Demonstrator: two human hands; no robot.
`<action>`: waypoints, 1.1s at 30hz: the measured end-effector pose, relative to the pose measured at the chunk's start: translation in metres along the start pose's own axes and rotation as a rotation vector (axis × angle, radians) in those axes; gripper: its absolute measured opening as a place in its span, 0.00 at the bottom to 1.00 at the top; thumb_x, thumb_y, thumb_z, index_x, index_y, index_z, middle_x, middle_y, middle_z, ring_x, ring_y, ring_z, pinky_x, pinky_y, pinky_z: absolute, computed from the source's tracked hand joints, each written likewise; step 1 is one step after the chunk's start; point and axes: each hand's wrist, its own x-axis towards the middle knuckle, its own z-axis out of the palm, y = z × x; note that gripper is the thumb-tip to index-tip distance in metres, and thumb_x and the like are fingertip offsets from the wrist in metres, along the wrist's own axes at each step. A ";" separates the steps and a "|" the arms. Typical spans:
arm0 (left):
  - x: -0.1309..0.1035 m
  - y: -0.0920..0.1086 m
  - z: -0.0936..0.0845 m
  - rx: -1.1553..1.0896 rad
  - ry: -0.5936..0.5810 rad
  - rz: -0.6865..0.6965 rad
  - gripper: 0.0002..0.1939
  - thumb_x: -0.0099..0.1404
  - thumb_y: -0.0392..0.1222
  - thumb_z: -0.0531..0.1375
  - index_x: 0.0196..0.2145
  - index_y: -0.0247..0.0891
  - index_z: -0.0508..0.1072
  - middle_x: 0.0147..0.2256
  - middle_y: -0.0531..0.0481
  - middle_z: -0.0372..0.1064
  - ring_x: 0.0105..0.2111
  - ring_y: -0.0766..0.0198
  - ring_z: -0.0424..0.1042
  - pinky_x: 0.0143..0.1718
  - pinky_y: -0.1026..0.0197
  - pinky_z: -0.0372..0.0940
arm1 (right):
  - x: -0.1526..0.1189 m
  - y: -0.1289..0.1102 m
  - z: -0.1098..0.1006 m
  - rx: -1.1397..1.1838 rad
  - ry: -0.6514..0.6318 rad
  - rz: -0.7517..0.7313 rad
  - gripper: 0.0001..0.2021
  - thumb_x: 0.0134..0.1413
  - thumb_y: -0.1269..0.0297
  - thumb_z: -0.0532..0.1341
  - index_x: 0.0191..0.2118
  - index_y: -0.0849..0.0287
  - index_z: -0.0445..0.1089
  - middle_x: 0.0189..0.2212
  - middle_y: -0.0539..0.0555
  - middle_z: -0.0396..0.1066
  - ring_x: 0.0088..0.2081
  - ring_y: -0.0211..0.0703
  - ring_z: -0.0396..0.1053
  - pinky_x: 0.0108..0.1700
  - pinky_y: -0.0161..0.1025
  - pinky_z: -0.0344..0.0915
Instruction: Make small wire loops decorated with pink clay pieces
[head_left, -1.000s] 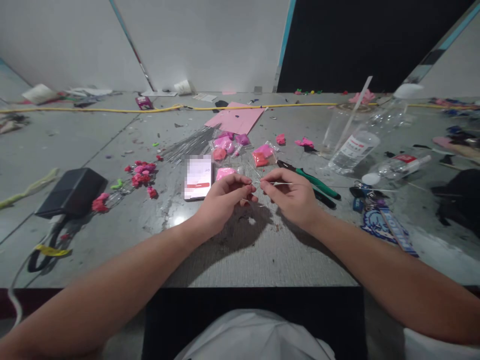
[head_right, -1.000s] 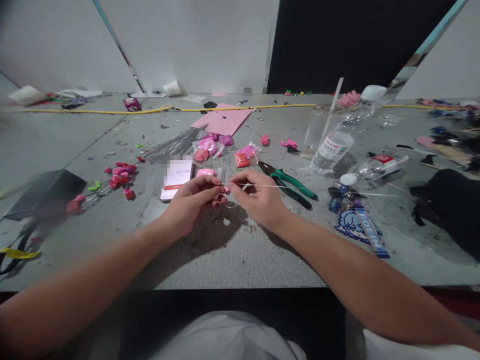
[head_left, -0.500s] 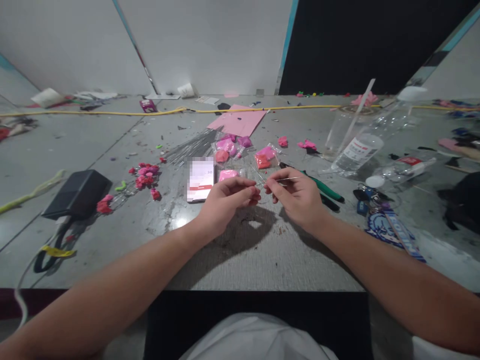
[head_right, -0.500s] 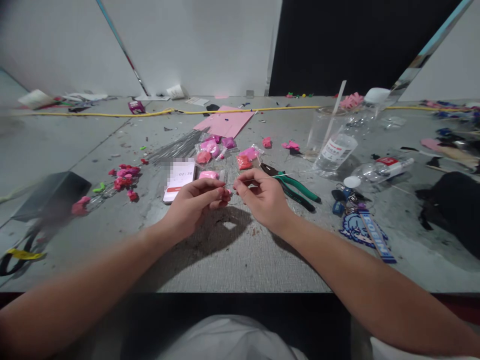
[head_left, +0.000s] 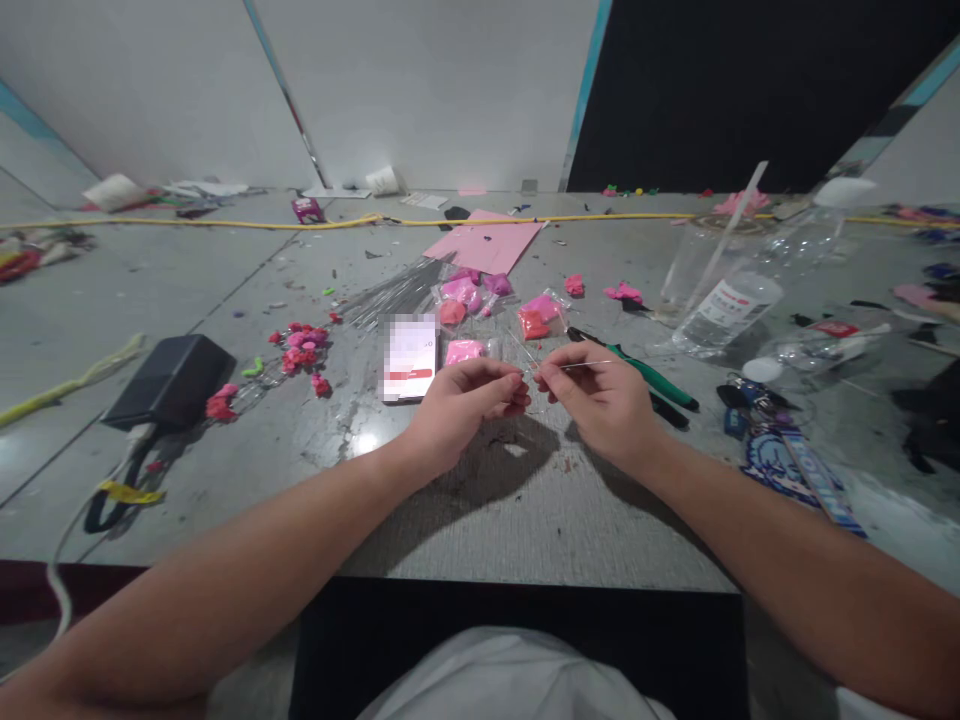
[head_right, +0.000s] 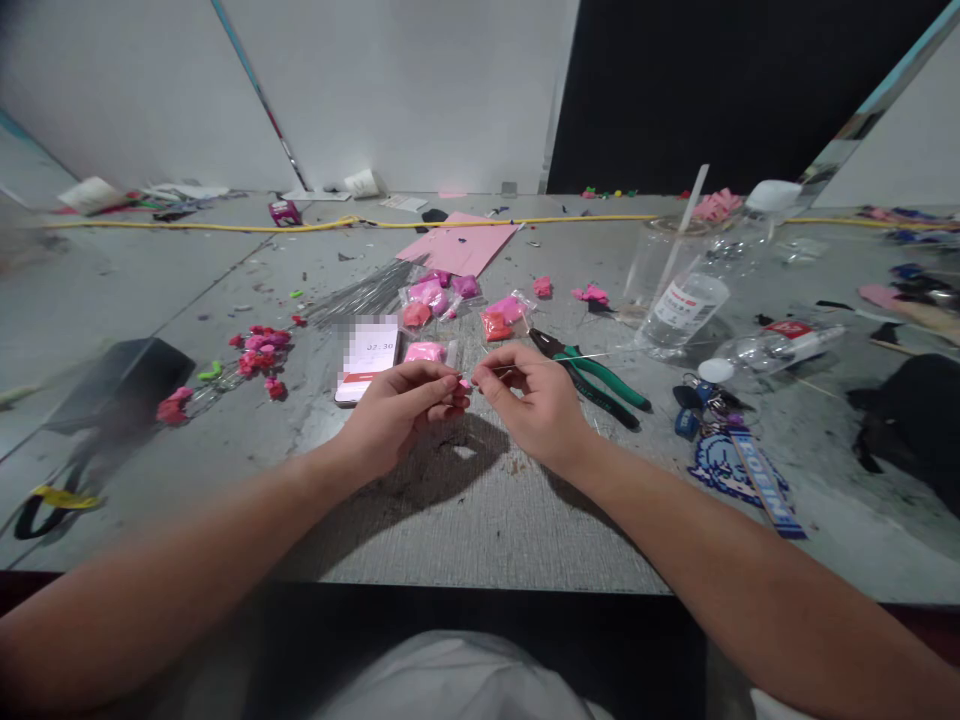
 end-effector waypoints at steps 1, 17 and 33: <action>0.000 0.000 0.000 -0.002 -0.001 -0.002 0.12 0.58 0.44 0.77 0.33 0.36 0.81 0.31 0.49 0.79 0.33 0.64 0.78 0.42 0.58 0.75 | 0.000 -0.001 0.000 -0.005 0.001 -0.005 0.09 0.68 0.56 0.67 0.39 0.56 0.76 0.33 0.52 0.79 0.32 0.41 0.76 0.35 0.41 0.75; -0.002 0.001 0.002 -0.021 -0.016 -0.016 0.10 0.59 0.41 0.75 0.31 0.36 0.78 0.31 0.50 0.77 0.35 0.65 0.78 0.44 0.60 0.74 | 0.002 -0.004 0.001 0.015 0.011 -0.048 0.04 0.66 0.64 0.65 0.37 0.55 0.75 0.38 0.54 0.80 0.39 0.44 0.77 0.44 0.44 0.76; -0.003 -0.002 -0.001 -0.009 -0.020 -0.002 0.10 0.60 0.42 0.75 0.32 0.36 0.79 0.34 0.49 0.80 0.39 0.64 0.80 0.46 0.61 0.72 | 0.003 -0.007 0.002 0.098 -0.002 0.021 0.06 0.66 0.63 0.65 0.35 0.54 0.77 0.42 0.55 0.82 0.43 0.46 0.78 0.44 0.44 0.75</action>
